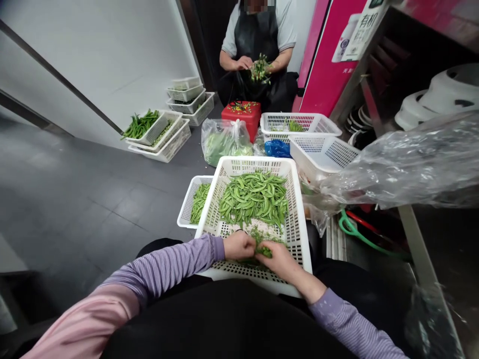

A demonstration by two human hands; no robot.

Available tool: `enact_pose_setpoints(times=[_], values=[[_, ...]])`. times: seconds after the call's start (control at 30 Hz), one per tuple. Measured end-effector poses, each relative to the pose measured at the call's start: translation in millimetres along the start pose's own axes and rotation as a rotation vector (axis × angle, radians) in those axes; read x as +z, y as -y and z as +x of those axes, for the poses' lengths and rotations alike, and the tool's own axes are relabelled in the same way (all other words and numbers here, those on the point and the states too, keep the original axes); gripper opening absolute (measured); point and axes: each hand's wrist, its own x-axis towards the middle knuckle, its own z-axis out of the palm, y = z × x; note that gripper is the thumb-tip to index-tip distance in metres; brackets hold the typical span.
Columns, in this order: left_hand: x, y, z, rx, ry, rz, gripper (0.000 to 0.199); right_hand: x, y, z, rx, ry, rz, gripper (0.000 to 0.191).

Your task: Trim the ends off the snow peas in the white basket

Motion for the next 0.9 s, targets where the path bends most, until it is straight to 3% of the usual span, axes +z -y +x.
enact_pose_setpoints(times=[0.07, 0.13, 0.2, 0.27, 0.33, 0.4, 0.53, 0.6, 0.7, 0.83, 0.9], values=[[16.4, 5, 5, -0.165, -0.035, -0.167, 0.028, 0, 4, 0, -0.089, -0.140, -0.037, 0.011], [33.7, 13, 6, -0.321, -0.016, -0.185, 0.028, -8, 6, 1, -0.106, -0.334, 0.014, 0.013], [45.0, 24, 3, -0.410, 0.042, -0.114, 0.017, -24, 6, 4, -0.073, -0.544, 0.236, 0.017], [44.8, 37, 1, -0.446, 0.034, -0.040, 0.020, -43, 5, 9, -0.039, -0.644, 0.573, 0.020], [32.4, 50, 6, -0.490, -0.098, 0.000, 0.030, -57, 4, 13, 0.009, -0.586, 0.843, 0.022], [13.0, 60, 19, -0.594, -0.266, -0.056, 0.028, -60, 3, 16, 0.097, -0.452, 0.947, 0.022], [-13.9, 69, 51, -0.638, -0.314, -0.168, 0.033, -41, -2, 20, 0.286, -0.284, 0.976, 0.021], [-12.7, 67, 56, -0.642, -0.307, -0.177, 0.028, -31, -9, 22, 0.378, -0.281, 0.967, 0.013], [2.1, 54, 43, -0.634, -0.310, -0.251, 0.024, -22, -19, 24, 0.477, -0.283, 0.955, 0.007], [24.1, 19, 13, -0.407, -0.391, -0.472, 0.030, -14, -20, 25, 0.497, -0.150, 0.966, 0.004], [30.3, 3, 1, -0.293, -0.384, -0.479, 0.031, -12, -17, 23, 0.457, -0.109, 0.954, 0.005]])
